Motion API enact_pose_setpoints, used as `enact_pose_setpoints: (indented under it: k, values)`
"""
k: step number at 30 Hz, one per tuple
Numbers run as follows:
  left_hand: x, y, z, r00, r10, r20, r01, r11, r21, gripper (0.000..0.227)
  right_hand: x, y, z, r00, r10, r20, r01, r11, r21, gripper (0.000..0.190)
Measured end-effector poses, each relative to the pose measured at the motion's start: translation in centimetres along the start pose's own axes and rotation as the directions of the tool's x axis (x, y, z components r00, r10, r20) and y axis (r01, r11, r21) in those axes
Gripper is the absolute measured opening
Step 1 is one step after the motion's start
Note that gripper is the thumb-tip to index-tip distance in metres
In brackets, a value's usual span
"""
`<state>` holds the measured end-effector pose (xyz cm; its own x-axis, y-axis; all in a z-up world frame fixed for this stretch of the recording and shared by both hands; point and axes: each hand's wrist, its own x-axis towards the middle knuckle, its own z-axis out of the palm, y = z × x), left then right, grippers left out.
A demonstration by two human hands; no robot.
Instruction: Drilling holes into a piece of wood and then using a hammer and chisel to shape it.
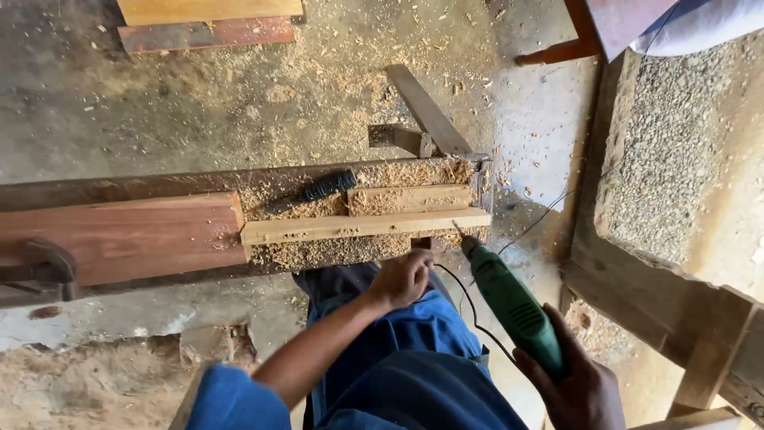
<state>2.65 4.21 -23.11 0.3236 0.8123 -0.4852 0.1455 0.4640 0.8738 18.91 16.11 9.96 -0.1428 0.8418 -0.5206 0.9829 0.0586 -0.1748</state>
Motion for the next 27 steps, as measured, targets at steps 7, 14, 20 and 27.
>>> enact_pose_setpoints:
  k: [7, 14, 20, 27]
  values:
    - [-2.6, 14.4, -3.9, 0.532, 0.730, -0.428, -0.627, 0.680, 0.380, 0.077, -1.2, -1.6, 0.9, 0.982, 0.018, 0.186, -0.037, 0.994, 0.102, 0.082]
    - [-1.6, 12.2, -2.4, 0.599, 0.747, -0.289, -0.695, 0.664, 0.276, 0.060, -0.8, -1.2, 1.6, 0.976, -0.038, 0.214, 0.028, 0.998, 0.049, 0.086]
    - [-2.5, 12.4, -2.8, 0.561, 0.761, -0.325, -0.706, 0.645, 0.292, 0.062, -1.0, -0.4, 2.5, 0.976, -0.150, 0.159, 0.142, 0.988, 0.061, 0.081]
    - [-2.1, 12.3, -3.4, 0.531, 0.757, -0.380, -0.703, 0.644, 0.300, 0.059, 0.4, -2.4, 1.7, 0.972, -0.095, 0.215, 0.095, 0.995, 0.012, 0.087]
